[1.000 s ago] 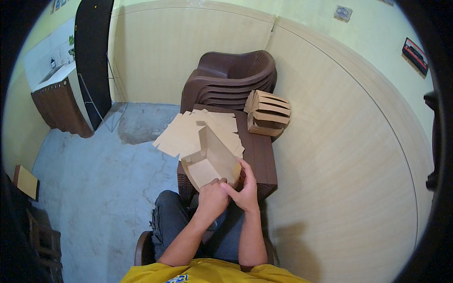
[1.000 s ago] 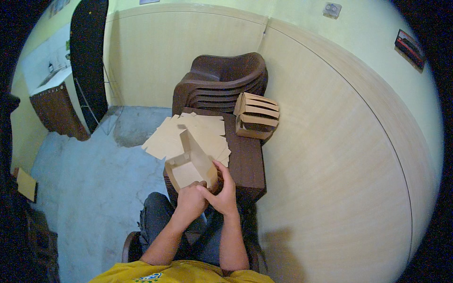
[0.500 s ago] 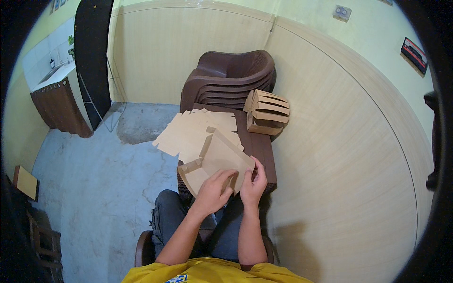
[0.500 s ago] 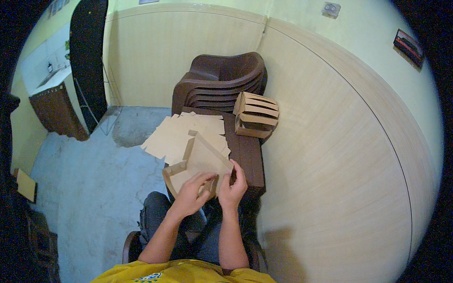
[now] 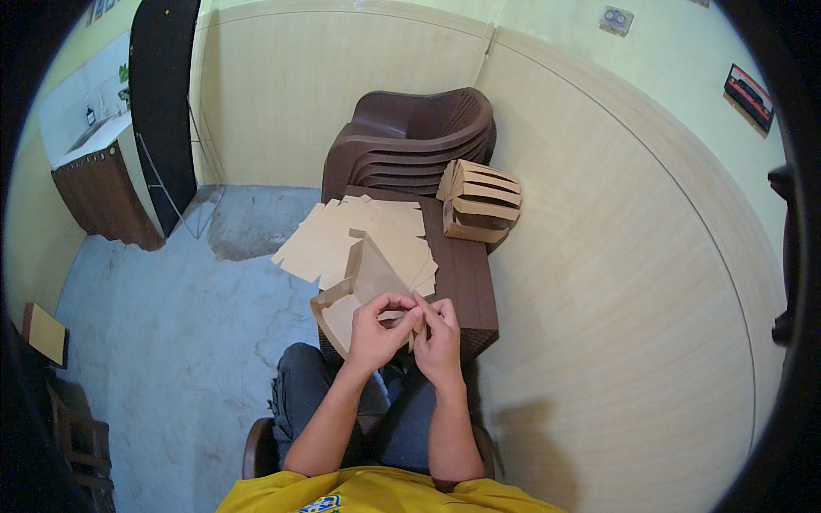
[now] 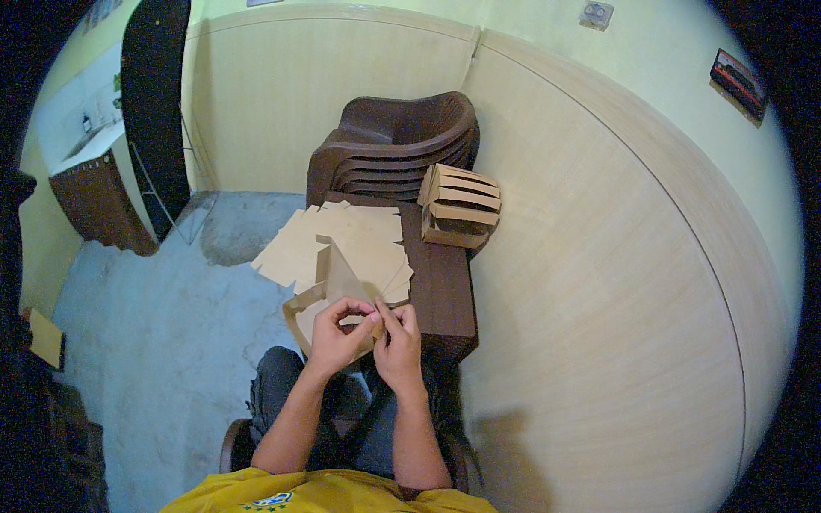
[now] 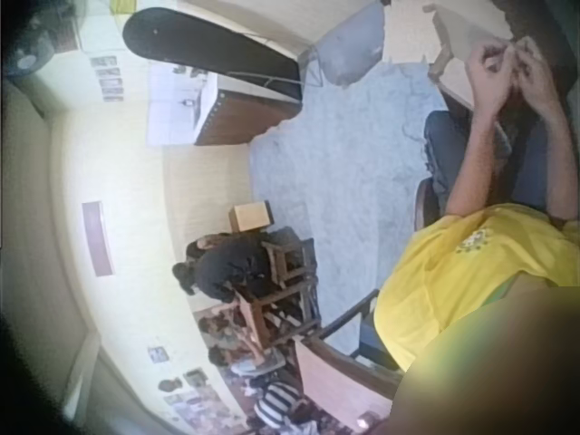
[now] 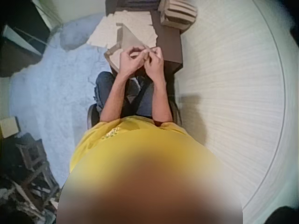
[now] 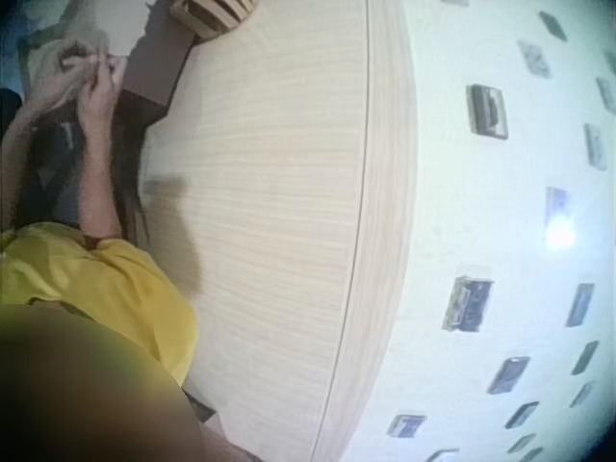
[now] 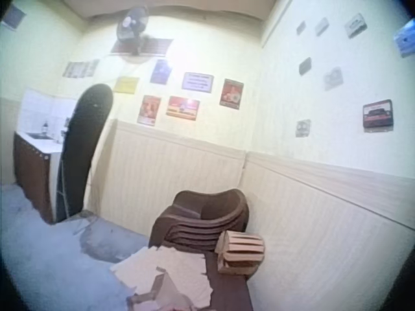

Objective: The person folds flat cardboard pieces into small box shapes by hand. They repeatedly pick up a piece, fold the sides, and place the finished box on a stack. The process continues throughout the clip.

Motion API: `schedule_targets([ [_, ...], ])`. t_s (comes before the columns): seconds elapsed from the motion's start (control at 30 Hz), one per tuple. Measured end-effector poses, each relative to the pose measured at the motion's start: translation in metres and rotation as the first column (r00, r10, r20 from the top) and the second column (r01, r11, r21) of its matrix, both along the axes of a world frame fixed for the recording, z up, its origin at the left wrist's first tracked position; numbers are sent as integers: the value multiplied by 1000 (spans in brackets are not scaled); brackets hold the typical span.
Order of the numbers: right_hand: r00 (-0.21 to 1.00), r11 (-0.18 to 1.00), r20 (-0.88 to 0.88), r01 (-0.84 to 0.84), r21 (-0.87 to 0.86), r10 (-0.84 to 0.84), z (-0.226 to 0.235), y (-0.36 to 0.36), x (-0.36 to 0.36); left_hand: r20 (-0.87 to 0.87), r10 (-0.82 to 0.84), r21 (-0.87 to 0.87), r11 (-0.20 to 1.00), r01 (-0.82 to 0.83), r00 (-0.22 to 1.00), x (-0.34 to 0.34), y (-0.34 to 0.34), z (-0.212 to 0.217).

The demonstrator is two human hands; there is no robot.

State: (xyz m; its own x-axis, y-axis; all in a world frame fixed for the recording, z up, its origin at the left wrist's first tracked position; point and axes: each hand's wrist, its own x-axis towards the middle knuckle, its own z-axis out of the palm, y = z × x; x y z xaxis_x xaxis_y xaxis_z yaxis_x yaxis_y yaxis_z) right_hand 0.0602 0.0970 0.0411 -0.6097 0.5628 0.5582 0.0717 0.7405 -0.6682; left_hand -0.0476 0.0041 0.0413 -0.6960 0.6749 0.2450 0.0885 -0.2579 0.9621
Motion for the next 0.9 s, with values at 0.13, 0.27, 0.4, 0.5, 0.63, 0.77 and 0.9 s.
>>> schedule_targets([
  [0.13, 998, 999, 50, -41, -30, 42, 6, 5, 4, 0, -141, 78, 987, 141, 990, -8, -10, 5],
  [0.27, 982, 929, -127, -175, -327, 141, 8, -2, 2, 106, -23, 67, 998, 16, 994, -15, -12, -2],
  [0.4, 950, 850, -301, -229, -474, 89, 7, -6, -2, 5, 80, 200, 977, -79, 997, -17, -9, -8],
  [0.5, 944, 860, -326, -203, -467, 45, 4, -7, -2, -95, 154, 232, 964, -129, 983, -13, -9, -10],
  [0.63, 933, 834, -359, -189, -518, -11, 3, -9, -2, -120, 185, 240, 959, -152, 975, -5, -10, -12],
  [0.77, 902, 804, -431, -260, -534, 6, 5, -11, -2, -126, 246, 288, 936, -201, 961, 0, -7, -18],
  [0.9, 895, 737, -443, -339, -584, 61, 7, -15, -5, -64, 279, 262, 931, -254, 958, 2, -4, -24],
])
